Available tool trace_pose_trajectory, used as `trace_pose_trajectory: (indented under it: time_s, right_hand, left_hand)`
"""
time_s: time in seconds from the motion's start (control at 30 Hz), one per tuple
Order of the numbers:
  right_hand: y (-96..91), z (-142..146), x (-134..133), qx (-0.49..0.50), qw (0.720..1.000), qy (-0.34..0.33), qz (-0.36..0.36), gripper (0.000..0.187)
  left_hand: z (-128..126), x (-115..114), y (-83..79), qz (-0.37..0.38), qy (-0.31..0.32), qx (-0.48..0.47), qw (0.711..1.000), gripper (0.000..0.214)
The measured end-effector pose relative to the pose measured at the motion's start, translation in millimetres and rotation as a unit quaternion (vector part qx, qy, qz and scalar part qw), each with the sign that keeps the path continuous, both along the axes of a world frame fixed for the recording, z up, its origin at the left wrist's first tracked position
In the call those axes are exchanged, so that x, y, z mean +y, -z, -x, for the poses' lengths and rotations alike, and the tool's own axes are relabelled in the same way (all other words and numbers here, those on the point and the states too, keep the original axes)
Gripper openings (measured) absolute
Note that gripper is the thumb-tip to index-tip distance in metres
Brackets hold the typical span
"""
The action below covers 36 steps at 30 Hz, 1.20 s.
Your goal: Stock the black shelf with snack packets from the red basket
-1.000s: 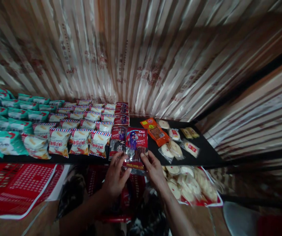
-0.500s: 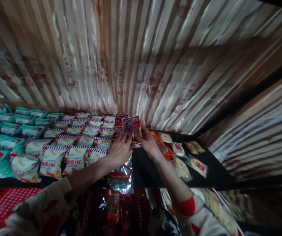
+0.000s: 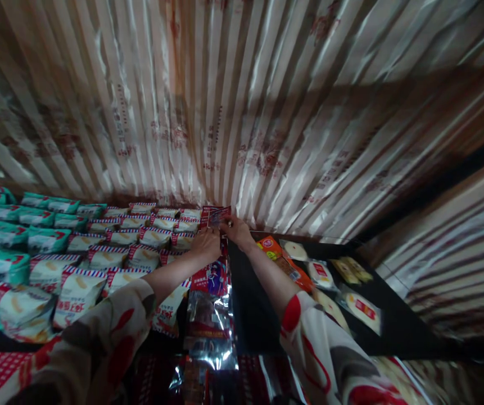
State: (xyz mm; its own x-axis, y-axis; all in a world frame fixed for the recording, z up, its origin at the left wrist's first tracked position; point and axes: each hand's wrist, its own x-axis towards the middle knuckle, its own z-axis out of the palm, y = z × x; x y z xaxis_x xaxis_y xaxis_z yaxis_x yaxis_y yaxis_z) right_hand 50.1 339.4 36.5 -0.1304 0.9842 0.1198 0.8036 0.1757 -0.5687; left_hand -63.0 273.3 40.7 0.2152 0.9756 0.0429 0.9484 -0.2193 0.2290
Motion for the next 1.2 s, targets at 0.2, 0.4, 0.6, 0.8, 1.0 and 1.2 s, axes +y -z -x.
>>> trace_pose_trajectory:
  time_s: [0.2,0.4,0.6,0.8,1.0,1.2]
  right_hand:
    - [0.2,14,17,-0.048,0.999,0.004,0.012,0.021]
    - [9.5,20,24,-0.056,0.998,0.019,0.01,0.023]
    - [20.1,22,26,-0.077,0.997,0.027,0.015,0.027]
    - [22.5,26,21,-0.102,0.994,0.042,0.012,0.03]
    - [30.2,25,21,-0.119,0.992,0.034,-0.014,0.031]
    - [39.5,20,24,-0.092,0.995,0.03,-0.021,0.029]
  left_hand:
    - [5,14,-0.4,0.016,-0.032,0.0,0.999,0.038]
    - [7,23,1.8,0.029,-0.054,0.004,0.998,0.038]
    - [8,28,3.4,0.038,-0.066,0.003,0.997,0.038]
    - [9,30,4.6,0.05,-0.068,0.002,0.996,0.036]
    - [12,32,9.0,0.045,-0.054,-0.005,0.998,0.036]
    - [12,33,13.8,0.037,-0.047,-0.002,0.998,0.039]
